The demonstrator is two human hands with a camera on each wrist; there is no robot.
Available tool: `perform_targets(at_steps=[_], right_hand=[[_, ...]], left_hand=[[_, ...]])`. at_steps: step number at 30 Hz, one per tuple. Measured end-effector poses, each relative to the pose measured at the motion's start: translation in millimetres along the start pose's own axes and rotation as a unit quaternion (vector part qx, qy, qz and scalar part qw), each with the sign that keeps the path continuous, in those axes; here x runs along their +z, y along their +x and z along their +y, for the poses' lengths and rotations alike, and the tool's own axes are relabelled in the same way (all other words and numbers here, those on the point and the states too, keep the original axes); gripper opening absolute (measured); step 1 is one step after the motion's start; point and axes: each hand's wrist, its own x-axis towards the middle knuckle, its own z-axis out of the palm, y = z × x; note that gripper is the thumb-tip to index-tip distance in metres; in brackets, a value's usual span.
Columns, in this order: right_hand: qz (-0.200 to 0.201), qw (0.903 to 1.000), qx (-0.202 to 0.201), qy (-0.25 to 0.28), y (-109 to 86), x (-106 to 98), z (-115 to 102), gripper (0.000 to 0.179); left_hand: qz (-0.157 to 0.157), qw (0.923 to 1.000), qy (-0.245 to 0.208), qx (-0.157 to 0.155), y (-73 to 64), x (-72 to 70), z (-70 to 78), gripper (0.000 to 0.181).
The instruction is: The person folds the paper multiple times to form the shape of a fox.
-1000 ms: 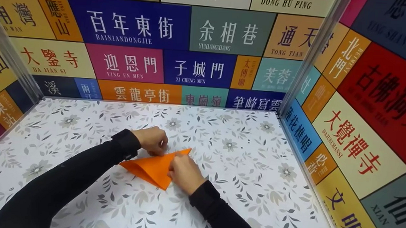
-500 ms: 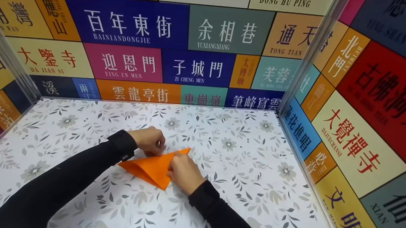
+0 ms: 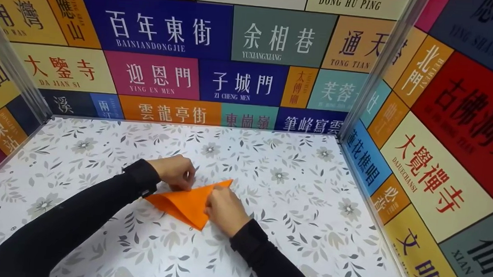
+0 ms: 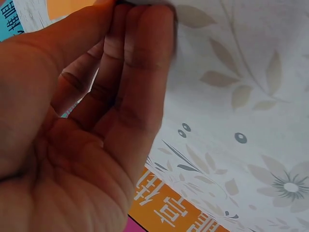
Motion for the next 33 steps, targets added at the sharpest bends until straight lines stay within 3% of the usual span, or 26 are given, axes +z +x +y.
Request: perform_targets(at_steps=[14, 23, 33], right_hand=[[-0.012, 0.9997, 0.011, 0.016, 1.5, -0.7, -0.9, 0.011], [-0.013, 0.9997, 0.012, 0.015, 2.0, -0.2, -0.5, 0.01], [-0.014, 0.9996, 0.022, 0.009, 2.3, 0.0, -0.7, 0.011]], left_hand=[[0.016, 0.9999, -0.004, -0.002, -8.2, 3.3, -8.9, 0.009], [0.022, 0.9993, 0.021, 0.024, -14.9, 2.5, -17.9, 0.009], [0.023, 0.9995, 0.01, 0.017, -20.7, 2.8, -25.2, 0.01]])
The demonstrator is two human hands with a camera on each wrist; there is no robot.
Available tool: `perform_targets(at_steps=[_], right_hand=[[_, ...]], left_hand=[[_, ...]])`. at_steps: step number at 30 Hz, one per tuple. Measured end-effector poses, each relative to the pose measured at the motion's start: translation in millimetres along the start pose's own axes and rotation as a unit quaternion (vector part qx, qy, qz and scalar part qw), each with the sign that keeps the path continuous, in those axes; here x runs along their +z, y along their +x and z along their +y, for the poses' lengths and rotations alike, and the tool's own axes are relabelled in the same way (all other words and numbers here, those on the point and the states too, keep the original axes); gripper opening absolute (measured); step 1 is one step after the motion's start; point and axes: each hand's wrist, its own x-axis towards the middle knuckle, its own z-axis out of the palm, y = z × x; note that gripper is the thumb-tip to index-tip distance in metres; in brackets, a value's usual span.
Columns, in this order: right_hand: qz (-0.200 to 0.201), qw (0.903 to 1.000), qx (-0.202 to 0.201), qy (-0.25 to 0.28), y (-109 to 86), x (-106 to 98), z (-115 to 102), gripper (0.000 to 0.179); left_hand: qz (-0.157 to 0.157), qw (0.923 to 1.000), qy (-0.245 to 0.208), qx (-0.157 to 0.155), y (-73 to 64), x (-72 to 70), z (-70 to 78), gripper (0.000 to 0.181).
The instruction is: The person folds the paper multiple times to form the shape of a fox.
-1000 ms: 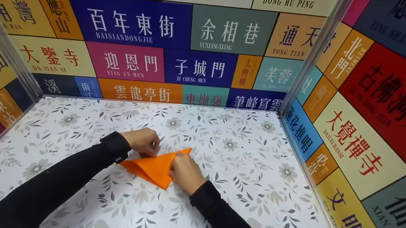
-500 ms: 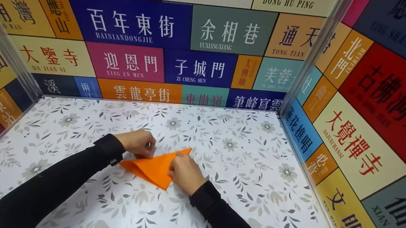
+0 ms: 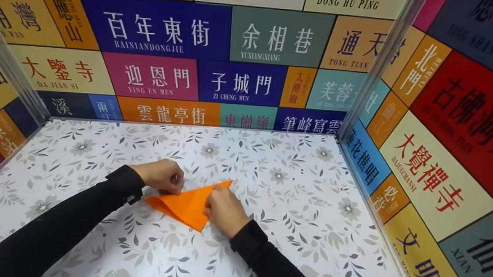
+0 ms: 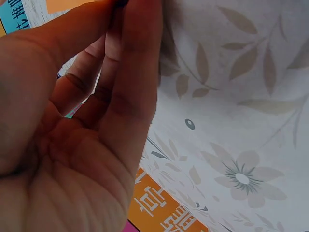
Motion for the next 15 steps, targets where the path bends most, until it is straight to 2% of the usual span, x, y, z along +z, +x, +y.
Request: perform_targets(at_steps=[6, 15], right_hand=[[-0.003, 1.0, 0.003, 0.007, -0.2, -0.2, -0.2, 0.011], [-0.005, 1.0, 0.006, 0.002, -0.7, -0.2, -0.2, 0.011]], left_hand=[[0.01, 0.9999, 0.001, 0.007, -2.0, 2.4, -5.4, 0.012], [0.008, 0.9999, -0.011, 0.005, -10.6, 1.7, -13.9, 0.012]])
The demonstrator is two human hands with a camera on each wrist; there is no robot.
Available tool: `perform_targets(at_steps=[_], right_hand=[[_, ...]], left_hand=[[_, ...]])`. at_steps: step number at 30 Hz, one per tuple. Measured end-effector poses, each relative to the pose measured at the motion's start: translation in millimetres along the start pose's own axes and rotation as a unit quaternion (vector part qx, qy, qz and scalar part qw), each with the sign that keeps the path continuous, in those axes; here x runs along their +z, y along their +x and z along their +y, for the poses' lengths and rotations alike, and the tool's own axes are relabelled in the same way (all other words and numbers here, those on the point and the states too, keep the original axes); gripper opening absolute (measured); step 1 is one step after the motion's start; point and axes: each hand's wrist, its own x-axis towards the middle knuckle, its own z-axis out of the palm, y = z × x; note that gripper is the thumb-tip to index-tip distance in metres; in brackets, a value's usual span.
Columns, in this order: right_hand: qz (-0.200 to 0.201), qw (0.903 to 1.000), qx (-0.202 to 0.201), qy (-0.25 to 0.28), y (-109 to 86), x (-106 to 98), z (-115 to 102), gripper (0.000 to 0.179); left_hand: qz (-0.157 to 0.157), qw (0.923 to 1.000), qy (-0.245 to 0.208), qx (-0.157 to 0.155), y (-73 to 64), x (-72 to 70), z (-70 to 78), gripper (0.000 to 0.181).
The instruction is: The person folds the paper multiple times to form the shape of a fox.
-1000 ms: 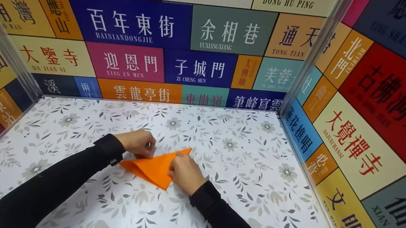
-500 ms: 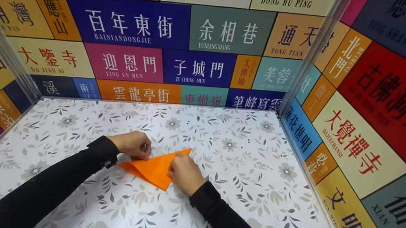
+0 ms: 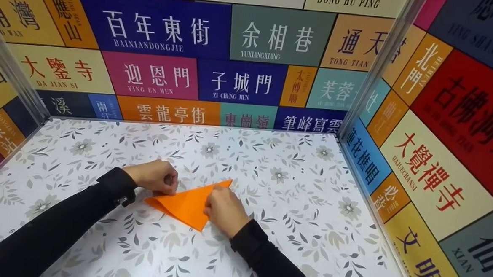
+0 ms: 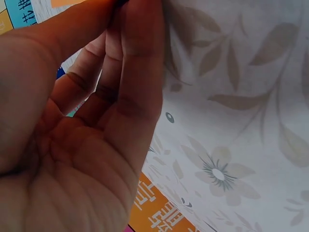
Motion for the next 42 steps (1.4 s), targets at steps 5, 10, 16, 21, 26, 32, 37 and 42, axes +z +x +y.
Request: perform_targets(at_steps=[5, 10, 16, 21, 26, 32, 37, 42], right_hand=[[0.004, 1.0, 0.006, 0.001, -0.4, -0.6, -1.3, 0.009], [0.006, 0.9999, 0.008, 0.002, -0.6, 0.1, -1.8, 0.008], [0.009, 0.9999, 0.002, 0.011, 0.8, 0.6, -0.7, 0.009], [0.005, 0.9999, 0.003, 0.015, 0.8, 0.9, -0.1, 0.01], [0.003, 0.9998, 0.007, 0.016, 0.7, 0.1, -2.1, 0.011], [0.004, 0.9998, 0.005, 0.017, 0.5, 0.5, -2.1, 0.011], [0.028, 0.9988, -0.036, 0.016, 0.3, 9.0, 11.8, 0.007], [0.036, 0.9984, -0.043, 0.009, 0.3, 9.4, 12.3, 0.006]], left_hand=[[0.004, 1.0, -0.006, 0.005, -5.4, 1.4, -4.5, 0.011], [0.007, 0.9999, -0.015, -0.001, -10.9, 3.6, -10.5, 0.01], [0.015, 0.9996, -0.024, -0.01, -19.1, 4.2, -17.2, 0.012], [0.016, 0.9994, -0.028, -0.016, -25.7, 5.2, -22.8, 0.012], [0.014, 0.9991, -0.036, -0.018, -33.1, 5.2, -26.7, 0.013], [0.024, 0.999, -0.036, -0.003, -41.6, 5.3, -32.2, 0.013], [0.032, 0.9986, -0.041, -0.005, -48.8, 6.4, -37.7, 0.013], [0.035, 0.9982, -0.048, -0.008, -56.0, 6.8, -41.8, 0.013]])
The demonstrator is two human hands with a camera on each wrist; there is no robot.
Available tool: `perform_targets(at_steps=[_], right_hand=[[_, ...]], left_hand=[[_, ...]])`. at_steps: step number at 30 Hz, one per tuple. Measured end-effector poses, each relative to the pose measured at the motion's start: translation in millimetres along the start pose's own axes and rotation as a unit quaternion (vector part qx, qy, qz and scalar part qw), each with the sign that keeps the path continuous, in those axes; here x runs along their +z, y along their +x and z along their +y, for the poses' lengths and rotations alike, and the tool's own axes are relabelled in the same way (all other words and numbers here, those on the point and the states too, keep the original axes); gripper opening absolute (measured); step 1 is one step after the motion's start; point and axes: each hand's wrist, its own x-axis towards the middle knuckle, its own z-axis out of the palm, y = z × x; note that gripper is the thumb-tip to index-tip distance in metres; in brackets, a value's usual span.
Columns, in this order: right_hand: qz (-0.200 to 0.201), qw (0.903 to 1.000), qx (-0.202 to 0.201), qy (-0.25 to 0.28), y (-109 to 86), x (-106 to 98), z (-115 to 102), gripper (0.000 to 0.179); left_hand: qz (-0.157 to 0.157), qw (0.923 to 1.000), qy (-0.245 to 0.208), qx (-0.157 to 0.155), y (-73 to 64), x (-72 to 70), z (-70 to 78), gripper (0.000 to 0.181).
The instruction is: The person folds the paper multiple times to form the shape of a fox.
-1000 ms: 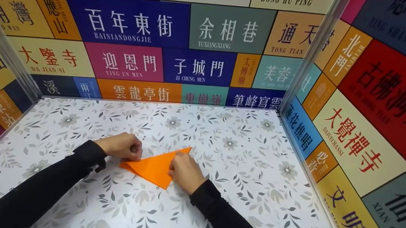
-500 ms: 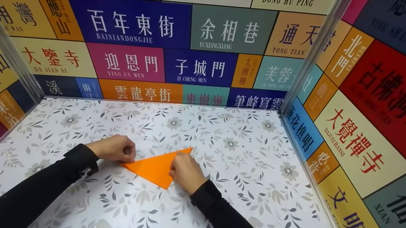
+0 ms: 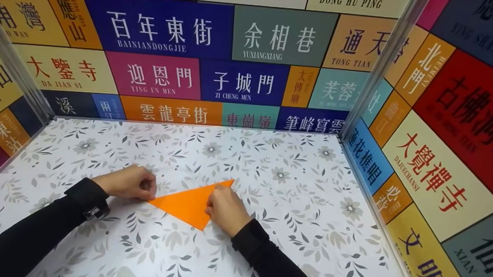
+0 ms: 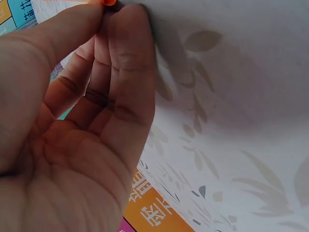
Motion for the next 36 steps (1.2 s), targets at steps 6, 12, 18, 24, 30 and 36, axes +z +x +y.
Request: perform_targets(at_steps=[6, 12, 18, 24, 30, 36], right_hand=[[-0.028, 0.9984, 0.049, -0.006, 2.2, -8.8, -15.5, 0.009], [-0.035, 0.9979, 0.054, -0.003, 2.1, -8.7, -16.7, 0.01], [-0.038, 0.9978, 0.055, -0.001, 1.8, -9.7, -16.2, 0.011], [-0.034, 0.998, 0.053, -0.008, 0.8, -10.6, -15.1, 0.008], [-0.027, 0.9986, 0.045, -0.006, 1.0, -9.2, -14.4, 0.008], [-0.033, 0.9981, 0.051, -0.005, 1.3, -9.0, -15.6, 0.009]], left_hand=[[-0.003, 1.0, -0.003, 0.008, -6.4, -0.7, -4.3, 0.012], [-0.003, 0.9999, -0.017, -0.003, -14.8, -0.2, -9.0, 0.012], [0.005, 0.9997, -0.024, -0.006, -16.7, 1.5, -11.3, 0.013], [0.01, 0.9999, -0.007, -0.003, -15.0, 1.4, -7.6, 0.012], [0.017, 0.9998, 0.008, -0.002, -15.6, 3.2, -6.5, 0.012], [0.028, 0.9994, 0.001, -0.018, -17.6, 5.8, -4.1, 0.013]])
